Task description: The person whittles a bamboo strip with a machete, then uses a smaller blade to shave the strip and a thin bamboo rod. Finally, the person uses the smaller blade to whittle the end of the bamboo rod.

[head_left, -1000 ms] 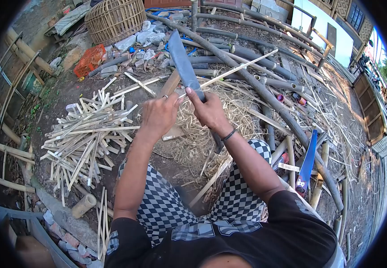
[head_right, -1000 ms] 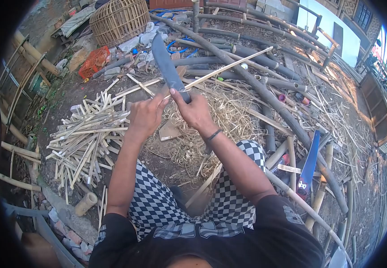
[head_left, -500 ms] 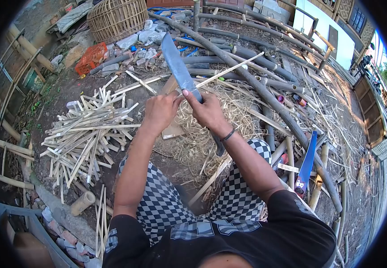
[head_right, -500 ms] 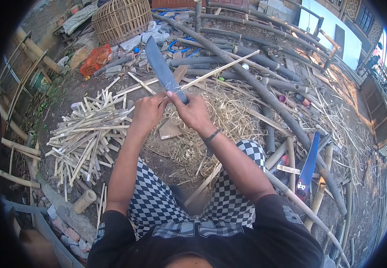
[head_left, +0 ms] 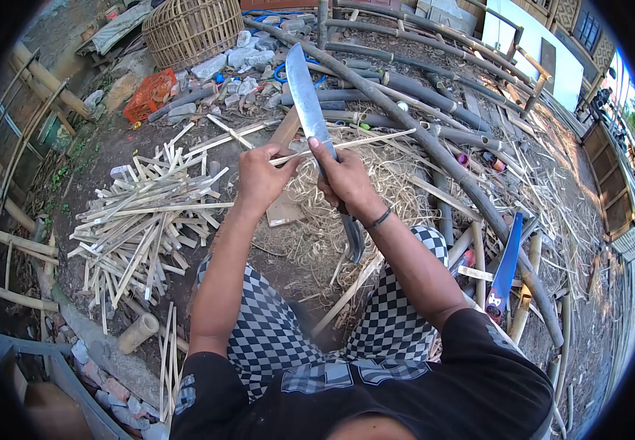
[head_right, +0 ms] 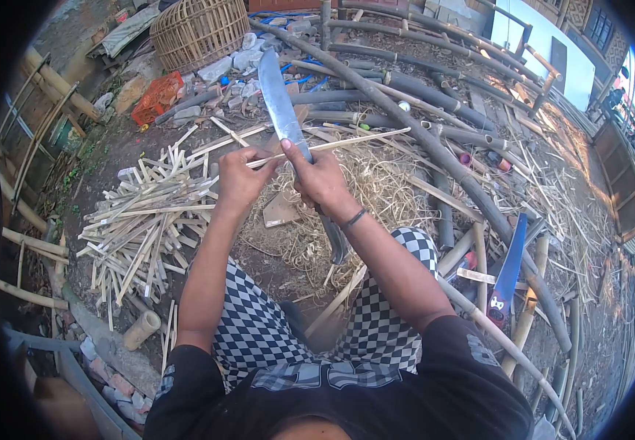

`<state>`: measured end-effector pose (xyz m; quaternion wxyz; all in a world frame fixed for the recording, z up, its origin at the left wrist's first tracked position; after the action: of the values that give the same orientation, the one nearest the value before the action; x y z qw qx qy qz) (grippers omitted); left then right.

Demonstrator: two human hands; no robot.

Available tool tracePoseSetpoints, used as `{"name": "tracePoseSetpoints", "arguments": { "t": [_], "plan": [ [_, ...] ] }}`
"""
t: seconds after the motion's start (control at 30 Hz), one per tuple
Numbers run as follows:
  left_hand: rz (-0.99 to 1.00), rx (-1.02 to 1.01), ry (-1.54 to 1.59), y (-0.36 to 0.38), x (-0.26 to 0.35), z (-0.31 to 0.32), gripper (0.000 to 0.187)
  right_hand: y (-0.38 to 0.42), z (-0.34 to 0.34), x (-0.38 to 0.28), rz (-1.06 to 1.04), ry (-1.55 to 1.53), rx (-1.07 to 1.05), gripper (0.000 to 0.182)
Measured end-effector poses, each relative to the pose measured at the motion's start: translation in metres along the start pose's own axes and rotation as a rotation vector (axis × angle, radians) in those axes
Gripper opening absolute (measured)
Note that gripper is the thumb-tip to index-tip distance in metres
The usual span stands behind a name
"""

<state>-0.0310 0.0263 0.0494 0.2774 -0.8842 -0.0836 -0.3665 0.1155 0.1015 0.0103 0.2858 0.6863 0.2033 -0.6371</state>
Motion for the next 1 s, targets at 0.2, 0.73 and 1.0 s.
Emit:
{"name": "tracePoseSetpoints", "arguments": {
  "t": [0.2, 0.73, 1.0],
  "plan": [
    [-0.186, -0.039, -0.072, -0.003, -0.029, 0.008, 0.019, 0.000, 0.004, -0.001, -0.031, -0.073, -0.049, 0.061],
    [-0.313, 0.115, 0.788, -0.006, -0.070, -0.029, 0.018, -0.010, -0.053, 0.001, -0.012, -0.828, -0.021, 0.077],
    [-0.385, 0.076, 0.992, -0.003, -0.069, -0.020, 0.016, -0.021, -0.065, 0.016, -0.100, -0.965, 0.231, 0.053]
  ]
}}
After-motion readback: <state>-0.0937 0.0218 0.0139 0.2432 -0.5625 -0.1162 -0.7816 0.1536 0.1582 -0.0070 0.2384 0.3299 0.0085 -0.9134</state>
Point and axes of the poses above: each hand's wrist, its own y-axis away from the middle knuckle, its own z-axis out of the palm, x = y × z, the point moved 8 cm from there along -y, towards the middle knuckle, and after that the axes turned 4 degrees about -x, right-handed, at the moved point
